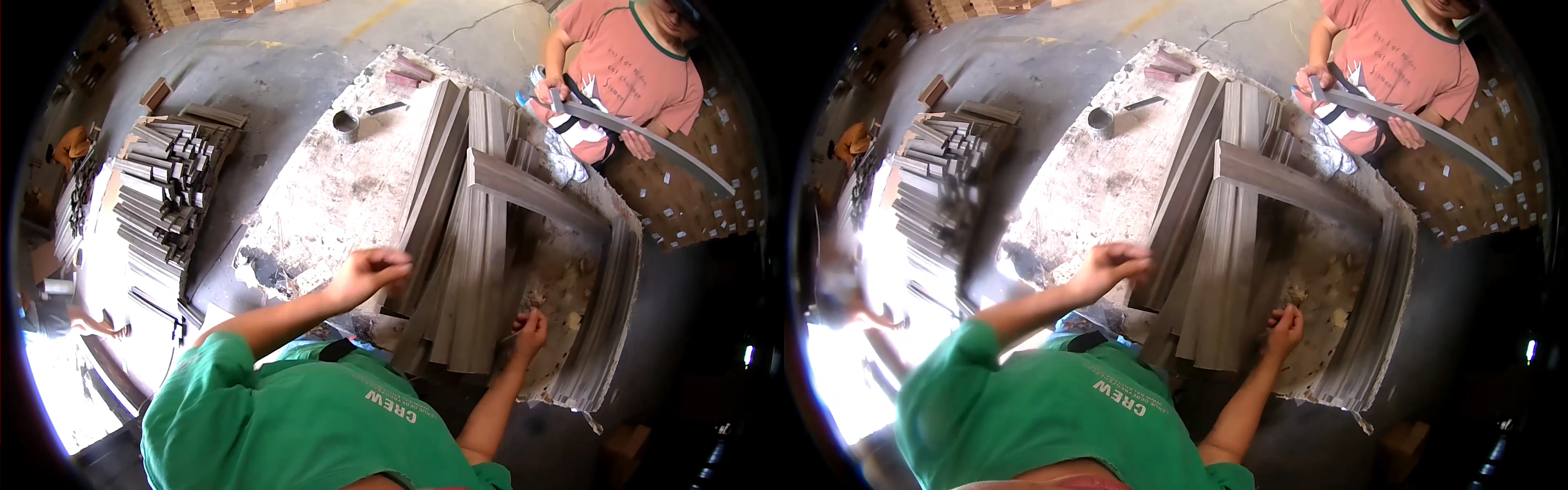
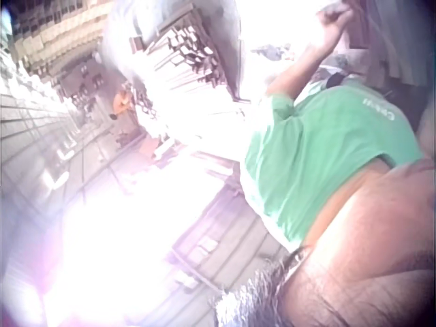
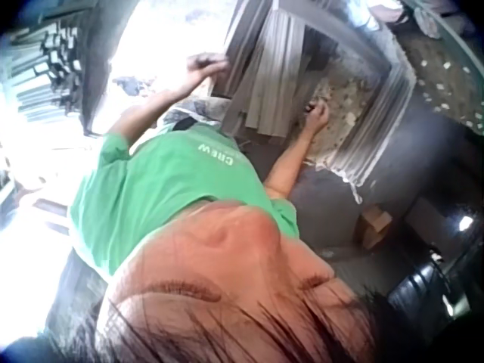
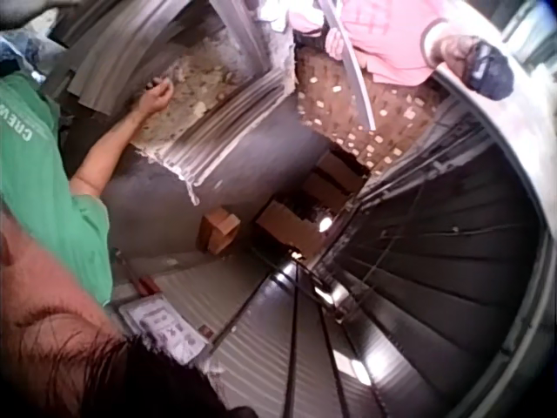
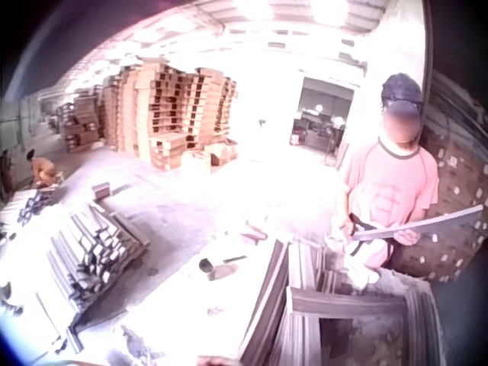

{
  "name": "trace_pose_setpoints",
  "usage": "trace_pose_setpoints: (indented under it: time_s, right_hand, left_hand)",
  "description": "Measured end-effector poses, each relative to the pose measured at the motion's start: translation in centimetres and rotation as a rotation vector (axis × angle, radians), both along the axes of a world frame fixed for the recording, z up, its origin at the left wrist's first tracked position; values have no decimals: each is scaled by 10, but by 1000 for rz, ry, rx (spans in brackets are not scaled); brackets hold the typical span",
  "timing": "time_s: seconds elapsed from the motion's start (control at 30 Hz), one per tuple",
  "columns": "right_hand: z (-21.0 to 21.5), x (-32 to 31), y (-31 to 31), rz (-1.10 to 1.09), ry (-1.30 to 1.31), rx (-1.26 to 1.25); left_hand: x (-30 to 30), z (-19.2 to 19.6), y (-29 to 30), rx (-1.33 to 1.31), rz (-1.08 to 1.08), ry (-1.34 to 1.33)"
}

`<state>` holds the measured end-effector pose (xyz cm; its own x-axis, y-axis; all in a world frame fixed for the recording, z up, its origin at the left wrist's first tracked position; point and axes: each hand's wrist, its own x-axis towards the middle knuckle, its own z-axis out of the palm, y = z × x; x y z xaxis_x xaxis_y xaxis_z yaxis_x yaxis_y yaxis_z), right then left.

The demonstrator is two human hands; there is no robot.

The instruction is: Sanding and cleaning the edges of long grey composite or plastic furniture strips.

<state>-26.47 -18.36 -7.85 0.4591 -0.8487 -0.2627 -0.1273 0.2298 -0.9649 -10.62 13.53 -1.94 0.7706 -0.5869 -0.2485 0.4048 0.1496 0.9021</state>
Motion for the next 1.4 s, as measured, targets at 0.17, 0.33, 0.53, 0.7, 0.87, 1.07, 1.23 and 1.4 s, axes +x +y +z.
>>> trace_pose_setpoints:
  time_s: [0.17,0.33,0.53,0.7,0.87,1.07,1.23,1.4]
  right_hand:
    - [-25,-39,-22,-177,153,-144]
    - [52,-27,9,-421,-137,-50]
    - [140,54,143,56,-381,-128]
    - [103,126,299,646,-255,141]
    - [82,137,351,800,-265,225]
    - [82,146,377,904,-73,167]
    - [61,143,391,1099,-30,415]
    - [62,152,374,1177,15,325]
  left_hand:
    - [-31,-43,96,309,100,51]
    - [-13,-52,139,415,215,-46]
    - [14,-40,153,332,86,-153]
    - [13,-15,155,157,-277,-256]
    - [19,4,186,124,-607,95]
    - [25,-27,233,45,-497,170]
    - [33,-35,253,-5,-389,142]
    - [34,-17,247,185,-379,-36]
